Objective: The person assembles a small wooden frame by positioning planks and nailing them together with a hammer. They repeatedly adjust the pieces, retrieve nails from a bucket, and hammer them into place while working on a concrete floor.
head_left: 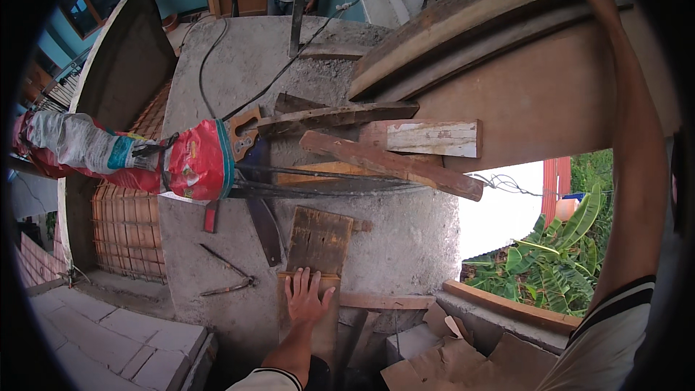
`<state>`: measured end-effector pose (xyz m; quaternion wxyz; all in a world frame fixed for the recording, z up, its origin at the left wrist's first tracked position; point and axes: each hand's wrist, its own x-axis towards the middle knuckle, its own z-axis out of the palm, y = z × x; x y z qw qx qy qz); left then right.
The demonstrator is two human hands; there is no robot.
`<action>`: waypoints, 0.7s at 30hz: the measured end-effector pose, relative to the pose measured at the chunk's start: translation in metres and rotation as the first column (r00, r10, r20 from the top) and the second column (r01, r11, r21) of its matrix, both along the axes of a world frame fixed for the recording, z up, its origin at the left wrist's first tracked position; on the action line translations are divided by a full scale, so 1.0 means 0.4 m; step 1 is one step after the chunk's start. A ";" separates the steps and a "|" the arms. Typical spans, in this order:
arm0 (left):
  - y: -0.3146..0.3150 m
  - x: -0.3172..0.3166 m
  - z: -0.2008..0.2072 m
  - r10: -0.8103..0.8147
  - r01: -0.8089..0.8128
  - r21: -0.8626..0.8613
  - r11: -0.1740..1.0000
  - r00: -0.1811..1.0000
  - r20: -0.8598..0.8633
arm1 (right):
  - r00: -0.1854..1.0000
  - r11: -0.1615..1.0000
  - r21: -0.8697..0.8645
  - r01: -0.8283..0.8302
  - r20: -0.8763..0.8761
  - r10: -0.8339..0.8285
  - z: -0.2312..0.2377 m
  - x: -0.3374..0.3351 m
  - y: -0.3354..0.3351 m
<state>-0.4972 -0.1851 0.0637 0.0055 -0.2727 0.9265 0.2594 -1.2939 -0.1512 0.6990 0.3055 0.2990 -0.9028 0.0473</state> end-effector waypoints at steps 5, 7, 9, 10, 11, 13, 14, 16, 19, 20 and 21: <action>0.000 0.000 -0.008 0.003 -0.003 0.008 1.000 1.000 -0.021 | 0.816 0.823 0.254 0.509 -0.447 -0.367 -0.041 -0.025 -0.014; 0.001 0.005 -0.011 0.011 -0.011 -0.008 1.000 1.000 -0.020 | 0.872 0.834 0.313 0.455 -0.349 -0.344 -0.044 -0.063 -0.002; 0.001 0.007 -0.015 0.003 -0.004 -0.027 1.000 1.000 -0.027 | 0.924 0.925 0.191 0.327 -0.269 -0.271 -0.040 -0.103 0.014; 0.001 0.007 -0.016 0.001 -0.003 -0.036 0.999 0.999 -0.043 | 0.943 0.959 0.113 0.260 -0.243 -0.227 -0.035 -0.118 0.014; 0.001 0.007 -0.016 0.000 -0.002 -0.049 0.999 0.999 -0.050 | 0.959 0.982 0.026 0.185 -0.226 -0.174 -0.028 -0.127 0.008; 0.000 0.006 -0.012 0.008 -0.010 -0.047 0.999 0.999 -0.053 | 0.981 0.992 -0.126 0.030 -0.188 -0.054 -0.019 -0.124 -0.022; -0.001 0.004 -0.010 0.014 -0.016 -0.036 0.999 0.998 -0.054 | 0.996 0.977 -0.211 -0.008 -0.093 -0.011 -0.017 -0.111 -0.045; -0.005 0.001 -0.003 0.015 -0.017 -0.033 0.999 0.998 -0.066 | 0.992 0.923 -0.382 -0.051 0.090 0.092 -0.022 -0.065 -0.094; -0.007 0.000 0.005 0.026 -0.029 -0.036 0.999 0.996 -0.082 | 1.000 0.968 -0.251 0.021 0.001 -0.022 -0.026 0.028 -0.142; -0.007 0.002 0.007 0.030 -0.032 -0.030 0.999 0.996 -0.082 | 0.999 0.960 -0.275 0.050 0.033 -0.042 -0.025 0.056 -0.154; -0.007 0.002 0.008 0.026 -0.028 -0.026 0.999 0.997 -0.073 | 0.999 0.957 -0.288 0.029 0.035 -0.019 -0.026 0.084 -0.150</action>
